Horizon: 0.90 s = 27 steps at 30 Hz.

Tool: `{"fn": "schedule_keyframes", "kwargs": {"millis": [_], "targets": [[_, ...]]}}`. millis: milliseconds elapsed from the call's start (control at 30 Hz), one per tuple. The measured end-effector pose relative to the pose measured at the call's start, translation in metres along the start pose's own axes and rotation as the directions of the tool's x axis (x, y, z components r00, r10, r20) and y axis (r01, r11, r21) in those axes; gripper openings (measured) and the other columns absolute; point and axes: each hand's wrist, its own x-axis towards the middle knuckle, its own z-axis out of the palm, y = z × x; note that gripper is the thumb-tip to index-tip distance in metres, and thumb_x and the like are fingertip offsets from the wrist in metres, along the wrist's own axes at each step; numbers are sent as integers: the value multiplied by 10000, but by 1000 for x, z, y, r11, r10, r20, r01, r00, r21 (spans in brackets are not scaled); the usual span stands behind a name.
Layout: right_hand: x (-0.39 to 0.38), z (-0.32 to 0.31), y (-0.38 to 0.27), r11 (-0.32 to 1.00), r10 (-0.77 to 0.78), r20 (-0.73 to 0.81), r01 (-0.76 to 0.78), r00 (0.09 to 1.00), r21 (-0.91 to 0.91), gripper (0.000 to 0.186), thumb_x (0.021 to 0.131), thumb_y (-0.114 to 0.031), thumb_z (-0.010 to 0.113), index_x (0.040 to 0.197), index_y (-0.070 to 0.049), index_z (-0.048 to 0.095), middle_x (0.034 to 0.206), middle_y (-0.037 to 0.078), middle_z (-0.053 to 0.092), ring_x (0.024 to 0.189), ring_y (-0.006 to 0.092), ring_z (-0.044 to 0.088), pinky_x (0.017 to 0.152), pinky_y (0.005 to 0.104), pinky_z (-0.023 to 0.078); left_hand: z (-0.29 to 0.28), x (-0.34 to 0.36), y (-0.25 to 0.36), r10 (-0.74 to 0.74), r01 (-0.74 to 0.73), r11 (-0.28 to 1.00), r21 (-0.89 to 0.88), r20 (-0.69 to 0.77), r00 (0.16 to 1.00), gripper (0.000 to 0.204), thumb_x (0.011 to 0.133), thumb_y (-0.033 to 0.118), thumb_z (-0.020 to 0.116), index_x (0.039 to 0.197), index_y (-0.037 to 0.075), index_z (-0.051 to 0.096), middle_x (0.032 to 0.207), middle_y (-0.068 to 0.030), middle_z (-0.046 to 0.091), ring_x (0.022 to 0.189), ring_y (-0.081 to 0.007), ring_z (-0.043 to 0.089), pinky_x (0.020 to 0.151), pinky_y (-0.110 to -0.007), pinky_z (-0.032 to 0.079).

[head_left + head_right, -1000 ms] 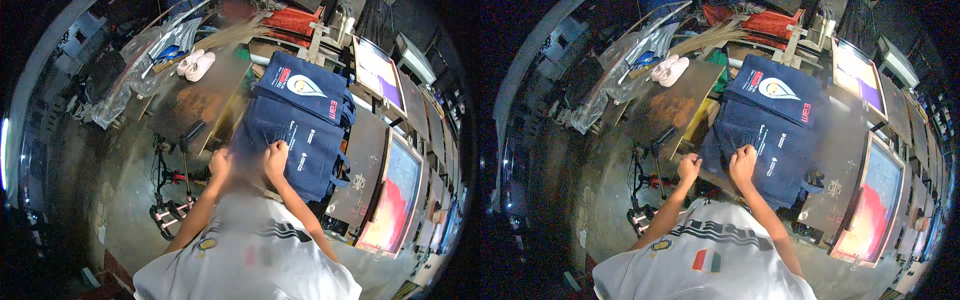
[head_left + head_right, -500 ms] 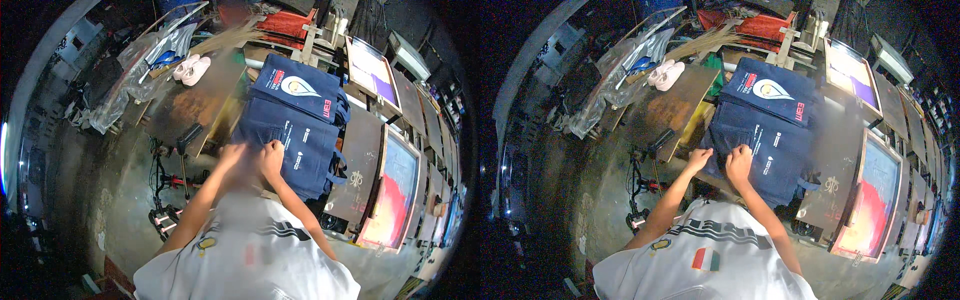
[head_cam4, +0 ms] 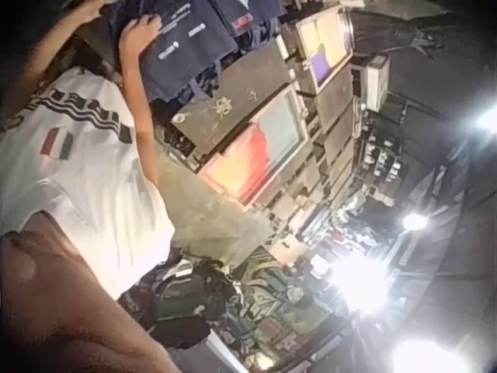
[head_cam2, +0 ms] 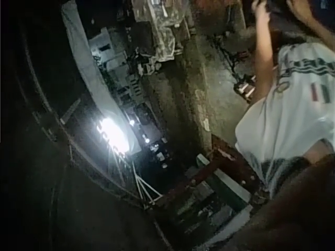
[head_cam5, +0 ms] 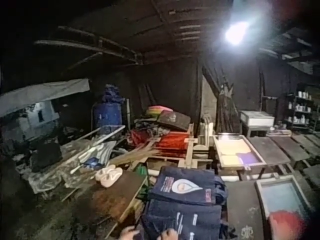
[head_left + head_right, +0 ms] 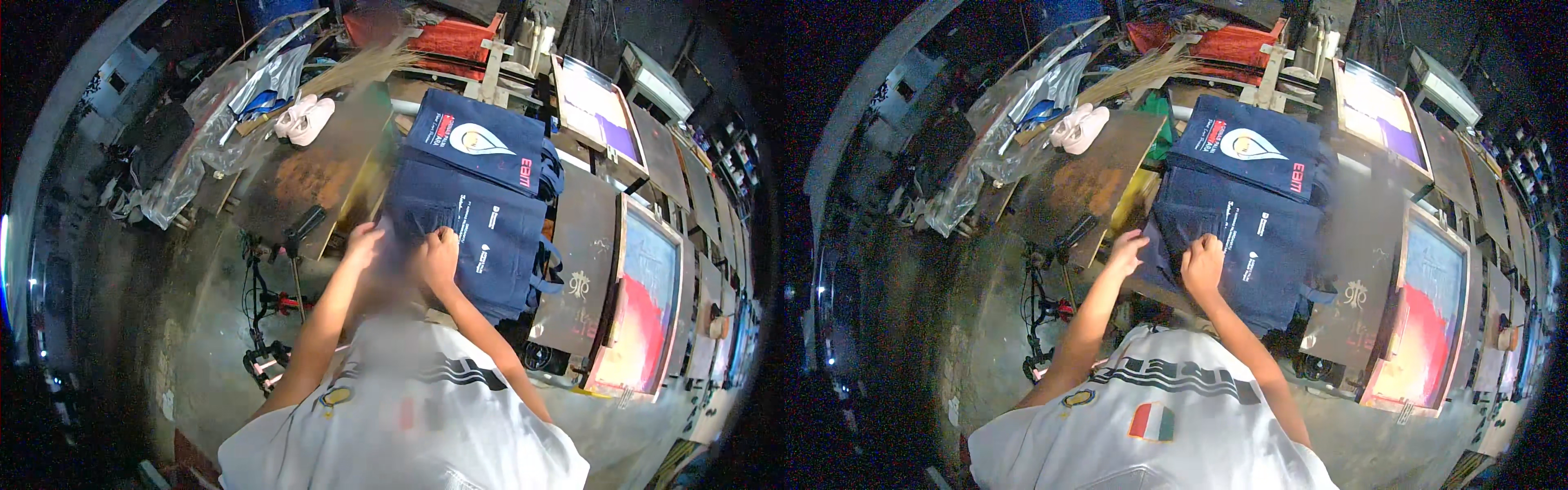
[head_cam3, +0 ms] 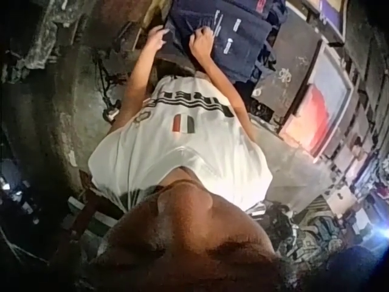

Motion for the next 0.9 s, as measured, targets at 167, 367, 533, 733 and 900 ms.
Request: {"fn": "schedule_keyframes", "kwargs": {"millis": [167, 367, 533, 733, 900], "targets": [[-1, -3, -2, 999, -4, 14, 5, 1000, -42, 157, 786, -86, 613, 907, 13, 636, 1023, 191, 569, 942, 367, 546, 819, 461, 453, 35, -23, 46, 198, -221, 885, 409, 97, 975, 470, 873, 117, 752, 1305, 65, 576, 1120, -107, 681, 1027, -230, 661, 798, -374, 548], [-7, -5, -16, 990, -136, -24, 134, 990, -51, 349, 795, -134, 658, 1127, -39, 606, 1067, 167, 561, 951, 352, 544, 791, 458, 440, 70, -4, 64, -72, -178, 902, 394, 544, 836, 569, 1015, 364, 586, 1481, 89, 408, 1334, -189, 585, 1170, -280, 629, 932, -440, 532], [-41, 22, -59, 986, -131, 546, 164, 827, -12, 386, 798, -204, 703, 1123, -39, 576, 1078, 168, 555, 969, 335, 578, 782, 445, 535, 82, 16, 78, -292, -208, 742, 638, 586, 756, 676, 1046, 507, 430, 1544, 71, 294, 1520, -247, 425, 1350, -336, 506, 1126, -549, 335], [-63, 67, -51, 969, 20, 499, 107, 867, -224, 264, 826, -202, 652, 986, -23, 544, 1003, 149, 559, 880, 348, 627, 724, 446, 561, 93, 18, 94, -368, -204, 679, 705, 567, 737, 720, 1046, 541, 381, 1552, 44, 261, 1505, -263, 440, 1286, -312, 569, 1078, -526, 391], [-56, 65, -43, 958, 2, 495, 141, 869, -251, 126, 795, -175, 646, 864, -81, 598, 980, 106, 584, 871, 297, 627, 647, 402, 573, 78, 39, 85, -334, -181, 760, 625, 613, 716, 740, 1031, 557, 435, 1506, 3, 313, 1444, -239, 518, 1242, -278, 605, 1023, -477, 436]]}}
